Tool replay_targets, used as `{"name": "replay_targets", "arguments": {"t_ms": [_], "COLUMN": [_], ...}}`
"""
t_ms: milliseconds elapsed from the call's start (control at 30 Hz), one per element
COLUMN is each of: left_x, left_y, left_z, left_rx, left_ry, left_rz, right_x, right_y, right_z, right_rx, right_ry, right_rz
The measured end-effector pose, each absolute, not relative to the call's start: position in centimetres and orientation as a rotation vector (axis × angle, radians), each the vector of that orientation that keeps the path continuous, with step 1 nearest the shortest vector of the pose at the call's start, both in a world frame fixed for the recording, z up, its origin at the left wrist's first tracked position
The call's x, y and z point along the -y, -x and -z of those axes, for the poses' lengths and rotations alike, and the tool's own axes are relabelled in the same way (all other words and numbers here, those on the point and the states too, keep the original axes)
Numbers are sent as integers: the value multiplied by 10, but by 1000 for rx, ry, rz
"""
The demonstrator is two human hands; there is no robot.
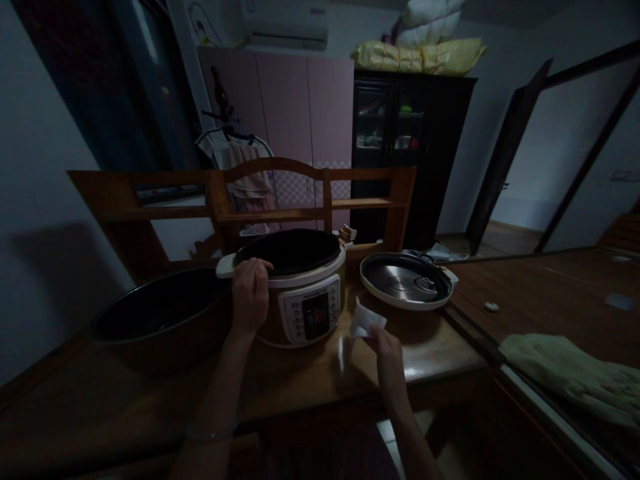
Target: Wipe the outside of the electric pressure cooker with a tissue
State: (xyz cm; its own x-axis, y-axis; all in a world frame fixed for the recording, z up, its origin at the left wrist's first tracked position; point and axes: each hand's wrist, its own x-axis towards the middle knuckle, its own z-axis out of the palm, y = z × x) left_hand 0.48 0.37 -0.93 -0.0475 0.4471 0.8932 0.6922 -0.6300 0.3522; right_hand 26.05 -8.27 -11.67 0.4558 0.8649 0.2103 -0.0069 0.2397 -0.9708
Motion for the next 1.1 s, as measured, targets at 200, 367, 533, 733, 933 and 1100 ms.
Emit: {"name": "replay_targets", "arguments": {"t_ms": [200, 367, 533, 733, 933, 1100], "left_x": [-4, -3, -3, -2, -2, -1], "left_y": [-6, -6, -5, -6, -6, -6], "left_z": [9, 9, 9, 8, 8, 8], "left_rx": [1231, 1236, 1239, 1238, 1228, 1230], "left_ry": [2003, 2010, 2013, 2005, 2017, 2011], "left_rz": [1736, 1736, 1729, 1740, 1739, 1745], "right_x": [90, 85, 82, 85, 89, 92], "right_y": [-242, -200, -169, -150, -136, -132], "right_z": [75, 84, 103, 117, 130, 133], "right_rx": [1118, 1204, 1255, 1420, 1619, 1739], "right_ry": [1171, 1082, 1005, 1053, 1107, 1131], "right_rz": [-599, -628, -502, -297, -18, 126]}}
